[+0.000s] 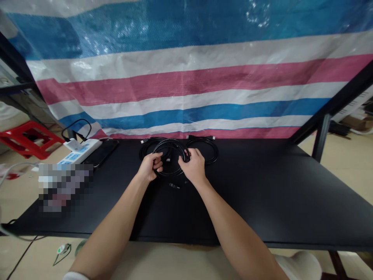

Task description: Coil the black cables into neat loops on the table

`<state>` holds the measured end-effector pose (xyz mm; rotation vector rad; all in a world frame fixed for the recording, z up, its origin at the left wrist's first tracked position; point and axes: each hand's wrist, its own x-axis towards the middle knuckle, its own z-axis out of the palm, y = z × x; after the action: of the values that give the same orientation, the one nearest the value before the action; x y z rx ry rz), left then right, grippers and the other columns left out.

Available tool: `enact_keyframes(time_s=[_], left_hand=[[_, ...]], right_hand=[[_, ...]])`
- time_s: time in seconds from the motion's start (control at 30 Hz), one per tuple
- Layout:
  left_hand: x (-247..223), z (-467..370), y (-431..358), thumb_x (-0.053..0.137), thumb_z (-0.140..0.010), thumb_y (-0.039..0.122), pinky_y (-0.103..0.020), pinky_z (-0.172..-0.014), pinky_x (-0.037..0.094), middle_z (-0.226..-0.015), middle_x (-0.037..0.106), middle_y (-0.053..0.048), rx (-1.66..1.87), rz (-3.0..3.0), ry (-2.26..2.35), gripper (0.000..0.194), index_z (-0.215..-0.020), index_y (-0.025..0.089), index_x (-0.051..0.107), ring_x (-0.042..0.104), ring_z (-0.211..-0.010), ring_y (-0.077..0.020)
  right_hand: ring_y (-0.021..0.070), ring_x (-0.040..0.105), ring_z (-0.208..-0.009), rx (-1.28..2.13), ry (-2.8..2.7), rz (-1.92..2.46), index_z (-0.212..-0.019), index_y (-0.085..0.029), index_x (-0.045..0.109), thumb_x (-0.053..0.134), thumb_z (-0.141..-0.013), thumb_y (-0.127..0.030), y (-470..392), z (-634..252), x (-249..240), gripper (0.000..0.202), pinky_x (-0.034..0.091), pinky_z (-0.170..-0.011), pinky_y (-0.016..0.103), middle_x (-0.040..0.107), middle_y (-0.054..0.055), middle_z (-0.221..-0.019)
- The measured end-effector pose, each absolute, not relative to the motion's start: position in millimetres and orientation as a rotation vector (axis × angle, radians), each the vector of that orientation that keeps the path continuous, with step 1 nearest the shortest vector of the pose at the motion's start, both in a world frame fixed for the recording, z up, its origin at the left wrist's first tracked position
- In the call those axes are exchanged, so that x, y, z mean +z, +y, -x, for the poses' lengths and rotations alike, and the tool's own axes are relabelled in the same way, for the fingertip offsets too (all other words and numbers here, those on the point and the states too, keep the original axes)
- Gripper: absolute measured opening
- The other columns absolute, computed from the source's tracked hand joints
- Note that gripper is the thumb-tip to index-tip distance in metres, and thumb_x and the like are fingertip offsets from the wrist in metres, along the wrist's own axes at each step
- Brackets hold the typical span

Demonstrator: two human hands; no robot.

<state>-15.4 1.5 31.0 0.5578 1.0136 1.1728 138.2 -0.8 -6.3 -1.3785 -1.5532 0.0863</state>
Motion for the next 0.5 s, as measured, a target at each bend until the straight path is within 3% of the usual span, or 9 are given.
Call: enact_keyframes(time_s=[0.07, 0.23, 0.33, 0.5], left_hand=[[31, 15, 0, 0.071, -0.059, 0.017, -0.016, -0.031, 0.022, -0.042, 0.026, 0.014, 1.239, -0.61, 1.005, 0.036, -0.061, 0.021, 0.036, 0.021, -0.03, -0.0014], [30, 15, -1, 0.074, -0.06, 0.021, -0.016, -0.03, 0.026, -0.041, 0.024, 0.015, 1.278, -0.667, 0.972, 0.035, -0.064, 0.021, 0.039, 0.021, -0.028, -0.0023], [29, 17, 2, 0.076, -0.059, 0.022, -0.019, -0.031, 0.033, -0.038, 0.024, 0.014, 1.27, -0.664, 0.993, 0.04, -0.056, 0.021, 0.035, 0.023, -0.028, -0.003], [26, 24, 9, 0.068, -0.066, 0.029, -0.022, -0.031, 0.032, -0.032, 0.026, 0.009, 1.233, -0.646, 1.179, 0.038, -0.046, 0.022, 0.036, 0.032, -0.028, -0.0077]], right_hand=[[0.0206, 0.061, -0.06, 0.152, -1.591, 1.465, -0.07, -0.022, 0.056, 0.056, -0.072, -0.033, -2, -139, -3, 0.012, 0.05, -0.064, 0.033, 0.062, 0.003, -0.062], [0.0234, 0.065, -0.069, 0.266, -1.618, 1.617, -0.105, -0.018, 0.06, 0.054, -0.075, -0.032, -6, -136, 3, 0.034, 0.048, -0.069, 0.034, 0.069, 0.004, -0.073], [0.023, 0.064, -0.064, 0.262, -1.72, 1.688, -0.083, -0.02, 0.064, 0.051, -0.078, -0.034, -7, -136, 9, 0.019, 0.045, -0.066, 0.032, 0.067, 0.004, -0.065], [0.0237, 0.063, -0.064, 0.282, -1.881, 1.832, -0.056, -0.022, 0.057, 0.051, -0.08, -0.038, -4, -131, 26, 0.03, 0.041, -0.062, 0.031, 0.064, 0.007, -0.059]])
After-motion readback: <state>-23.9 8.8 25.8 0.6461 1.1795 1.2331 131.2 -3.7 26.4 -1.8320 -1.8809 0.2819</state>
